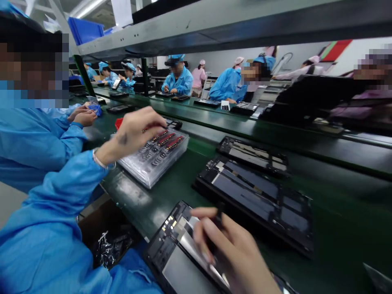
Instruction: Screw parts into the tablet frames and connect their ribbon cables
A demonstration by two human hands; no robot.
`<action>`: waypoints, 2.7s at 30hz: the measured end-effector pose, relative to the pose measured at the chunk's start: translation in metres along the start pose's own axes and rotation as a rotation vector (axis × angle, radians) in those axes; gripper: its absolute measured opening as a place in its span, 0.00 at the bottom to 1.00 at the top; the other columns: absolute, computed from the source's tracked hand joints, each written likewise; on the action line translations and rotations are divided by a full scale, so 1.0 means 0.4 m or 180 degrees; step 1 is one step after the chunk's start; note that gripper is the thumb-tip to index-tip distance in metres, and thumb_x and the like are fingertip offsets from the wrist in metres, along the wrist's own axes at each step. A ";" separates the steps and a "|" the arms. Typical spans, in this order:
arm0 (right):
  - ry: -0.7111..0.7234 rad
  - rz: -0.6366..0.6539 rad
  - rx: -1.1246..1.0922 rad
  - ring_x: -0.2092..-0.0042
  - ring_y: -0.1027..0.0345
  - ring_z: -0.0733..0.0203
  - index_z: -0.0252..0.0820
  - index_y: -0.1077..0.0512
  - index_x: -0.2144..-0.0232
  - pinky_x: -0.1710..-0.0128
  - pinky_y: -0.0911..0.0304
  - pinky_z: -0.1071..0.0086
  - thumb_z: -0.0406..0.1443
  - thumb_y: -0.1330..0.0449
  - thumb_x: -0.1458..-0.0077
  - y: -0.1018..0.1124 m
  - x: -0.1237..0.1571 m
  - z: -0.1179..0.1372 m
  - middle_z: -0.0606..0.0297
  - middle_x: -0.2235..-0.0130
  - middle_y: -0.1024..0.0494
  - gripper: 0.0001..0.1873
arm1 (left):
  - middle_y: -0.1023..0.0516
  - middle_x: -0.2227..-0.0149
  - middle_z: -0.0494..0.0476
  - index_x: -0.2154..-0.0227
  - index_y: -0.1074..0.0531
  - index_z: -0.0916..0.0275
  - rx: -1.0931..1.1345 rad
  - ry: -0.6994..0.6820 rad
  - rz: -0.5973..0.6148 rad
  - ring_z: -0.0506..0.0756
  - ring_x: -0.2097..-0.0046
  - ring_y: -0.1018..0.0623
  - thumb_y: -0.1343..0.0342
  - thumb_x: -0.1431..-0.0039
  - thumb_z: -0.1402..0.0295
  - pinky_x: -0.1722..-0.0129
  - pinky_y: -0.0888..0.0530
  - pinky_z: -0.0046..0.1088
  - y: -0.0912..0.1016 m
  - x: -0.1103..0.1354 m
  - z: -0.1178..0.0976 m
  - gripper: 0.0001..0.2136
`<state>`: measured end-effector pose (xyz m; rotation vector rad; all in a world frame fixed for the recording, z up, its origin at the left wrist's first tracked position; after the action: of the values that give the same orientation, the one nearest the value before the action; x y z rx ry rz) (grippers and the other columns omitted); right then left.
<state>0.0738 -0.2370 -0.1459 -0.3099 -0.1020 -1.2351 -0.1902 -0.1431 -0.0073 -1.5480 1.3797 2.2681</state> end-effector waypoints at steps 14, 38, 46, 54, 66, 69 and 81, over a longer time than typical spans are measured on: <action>0.0114 -0.0418 -0.0768 0.71 0.43 0.67 0.41 0.24 0.70 0.73 0.45 0.73 0.47 0.26 0.58 -0.072 -0.034 -0.002 0.67 0.69 0.30 0.19 | 0.19 0.62 0.54 0.62 0.19 0.59 -0.0054 -0.2861 -0.0237 0.51 0.58 0.19 0.41 0.35 0.67 0.60 0.20 0.24 -0.101 0.159 -0.350 0.06; 0.2632 -0.0756 0.2224 0.73 0.32 0.64 0.45 0.22 0.67 0.72 0.36 0.70 0.33 0.42 0.40 -0.078 0.028 0.069 0.67 0.72 0.22 0.08 | 0.28 0.73 0.53 0.70 0.31 0.63 -0.0426 -0.1229 0.0427 0.53 0.71 0.31 0.51 0.32 0.75 0.71 0.33 0.31 -0.066 0.137 -0.375 0.09; 0.1873 -0.0494 0.2124 0.71 0.29 0.60 0.45 0.22 0.69 0.70 0.35 0.67 0.37 0.37 0.43 -0.072 0.031 0.033 0.67 0.71 0.21 0.04 | 0.27 0.69 0.52 0.67 0.31 0.61 -0.1191 0.1141 0.0847 0.52 0.67 0.28 0.48 0.35 0.71 0.68 0.35 0.29 0.175 0.367 -0.221 0.04; 0.1345 -0.0492 0.2128 0.72 0.31 0.60 0.46 0.21 0.69 0.72 0.39 0.67 0.40 0.34 0.46 -0.057 0.013 0.004 0.67 0.73 0.22 0.05 | 0.24 0.67 0.59 0.68 0.29 0.62 -0.0788 0.3284 0.3292 0.56 0.64 0.24 0.53 0.34 0.68 0.66 0.34 0.29 0.028 0.876 -0.121 0.10; 0.0921 -0.0580 0.1890 0.74 0.35 0.64 0.46 0.20 0.67 0.75 0.41 0.68 0.42 0.32 0.47 -0.048 0.014 -0.007 0.67 0.72 0.22 0.08 | 0.24 0.64 0.66 0.64 0.26 0.66 -0.1101 0.3739 0.2366 0.63 0.56 0.24 0.54 0.31 0.63 0.57 0.29 0.38 0.071 0.841 -0.130 0.15; 0.0830 -0.0526 0.1542 0.73 0.34 0.65 0.45 0.20 0.66 0.75 0.40 0.70 0.43 0.31 0.46 -0.049 0.020 -0.023 0.66 0.67 0.21 0.09 | 0.24 0.56 0.63 0.58 0.25 0.63 -0.0847 0.3315 0.1417 0.58 0.52 0.26 0.60 0.28 0.59 0.50 0.30 0.36 0.056 0.638 -0.183 0.19; 0.1423 -0.0575 0.0811 0.72 0.37 0.66 0.44 0.23 0.56 0.71 0.39 0.70 0.45 0.36 0.39 -0.048 -0.005 -0.013 0.67 0.68 0.24 0.14 | 0.27 0.71 0.52 0.68 0.22 0.67 0.4416 0.2320 0.1216 0.47 0.69 0.30 0.43 0.36 0.54 0.69 0.35 0.21 -0.180 0.195 -0.302 0.18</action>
<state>0.0548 -0.2424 -0.1480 0.2037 0.1006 -1.4259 -0.1063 -0.2159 -0.1238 -1.4829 2.6145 0.2222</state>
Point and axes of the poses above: each hand's wrist, its own x-axis away from the middle knuckle, its own y-axis out of the back of the hand, z = x × y, the point moved 4 cm from there along -x, towards the middle knuckle
